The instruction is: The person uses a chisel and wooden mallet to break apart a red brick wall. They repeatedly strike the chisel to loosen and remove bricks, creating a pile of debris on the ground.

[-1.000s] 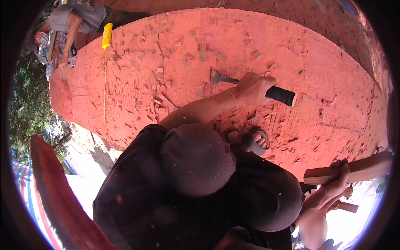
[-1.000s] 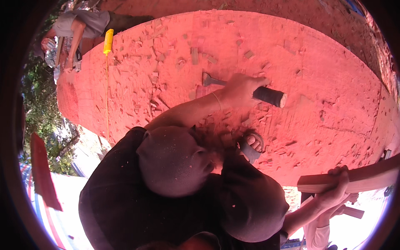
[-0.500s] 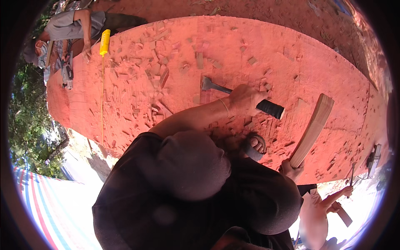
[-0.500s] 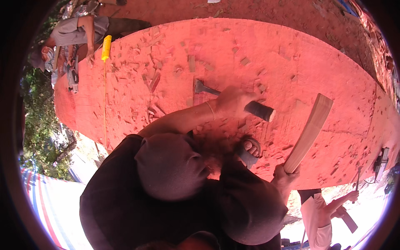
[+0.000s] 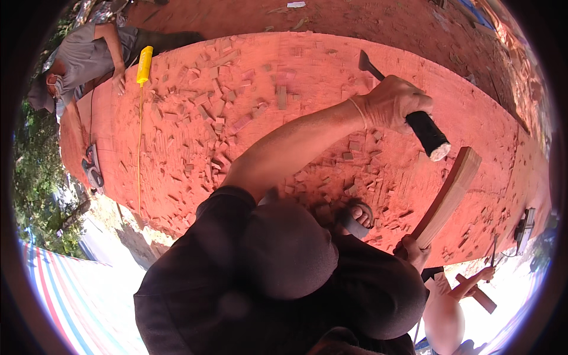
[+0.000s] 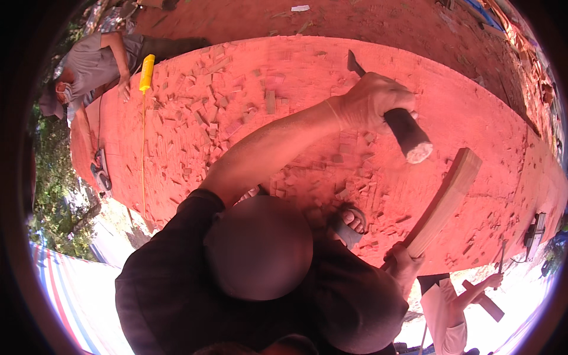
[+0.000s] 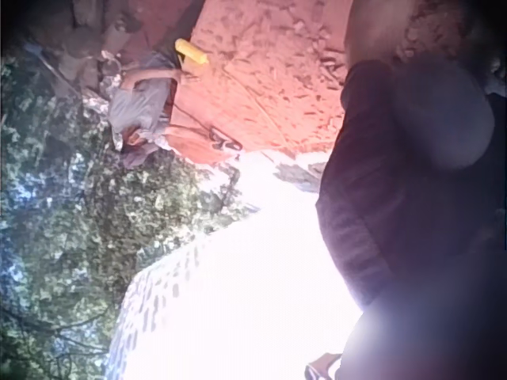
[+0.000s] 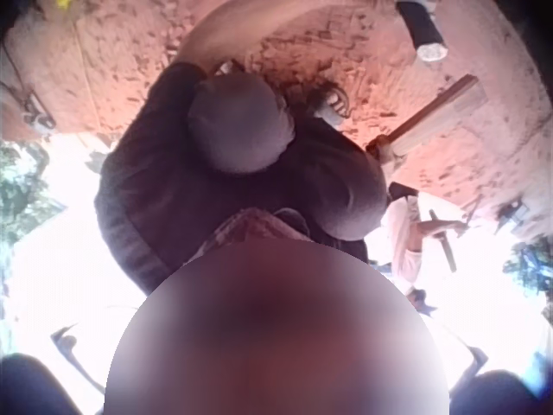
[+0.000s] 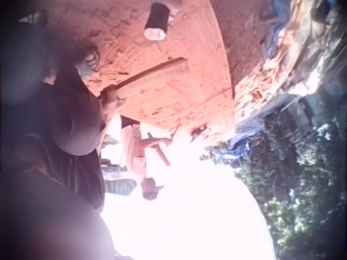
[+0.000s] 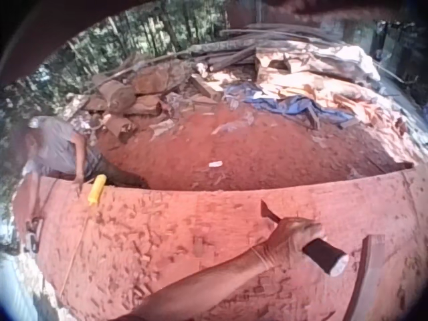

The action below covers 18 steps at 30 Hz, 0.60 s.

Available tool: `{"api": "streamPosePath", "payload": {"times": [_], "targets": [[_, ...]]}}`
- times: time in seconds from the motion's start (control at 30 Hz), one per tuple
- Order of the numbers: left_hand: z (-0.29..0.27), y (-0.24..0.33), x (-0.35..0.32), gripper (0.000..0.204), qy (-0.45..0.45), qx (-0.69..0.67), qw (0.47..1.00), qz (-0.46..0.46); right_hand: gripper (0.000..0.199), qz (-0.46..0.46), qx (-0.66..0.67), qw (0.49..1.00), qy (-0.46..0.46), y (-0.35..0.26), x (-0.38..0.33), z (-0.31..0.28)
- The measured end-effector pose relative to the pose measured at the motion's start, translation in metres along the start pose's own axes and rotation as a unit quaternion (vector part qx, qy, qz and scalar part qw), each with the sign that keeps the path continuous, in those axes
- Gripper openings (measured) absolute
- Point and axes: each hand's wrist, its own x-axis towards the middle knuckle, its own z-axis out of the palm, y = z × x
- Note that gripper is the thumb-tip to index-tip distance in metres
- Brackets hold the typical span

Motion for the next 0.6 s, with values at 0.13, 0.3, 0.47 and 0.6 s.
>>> {"api": "streamPosePath", "payload": {"times": [0.13,0.3,0.47,0.6], "targets": [[0.001,0.035,-0.002,0.028,0.031,0.033,0.998,-0.041,0.02,-0.011,0.018,1.0,-0.02,0.001,0.006,0.0],[0.006,0.027,-0.063,0.031,-0.036,0.055,0.978,-0.197,0.021,0.003,0.016,0.998,-0.068,-0.006,0.01,-0.004],[0.017,0.0,-0.072,0.026,-0.041,0.095,0.97,-0.219,0.021,-0.015,0.014,1.0,0.016,0.005,0.026,-0.03],[0.021,-0.006,-0.068,0.02,-0.019,0.097,0.97,-0.223,0.022,-0.053,-0.001,0.998,0.033,-0.029,0.027,-0.053]]}}
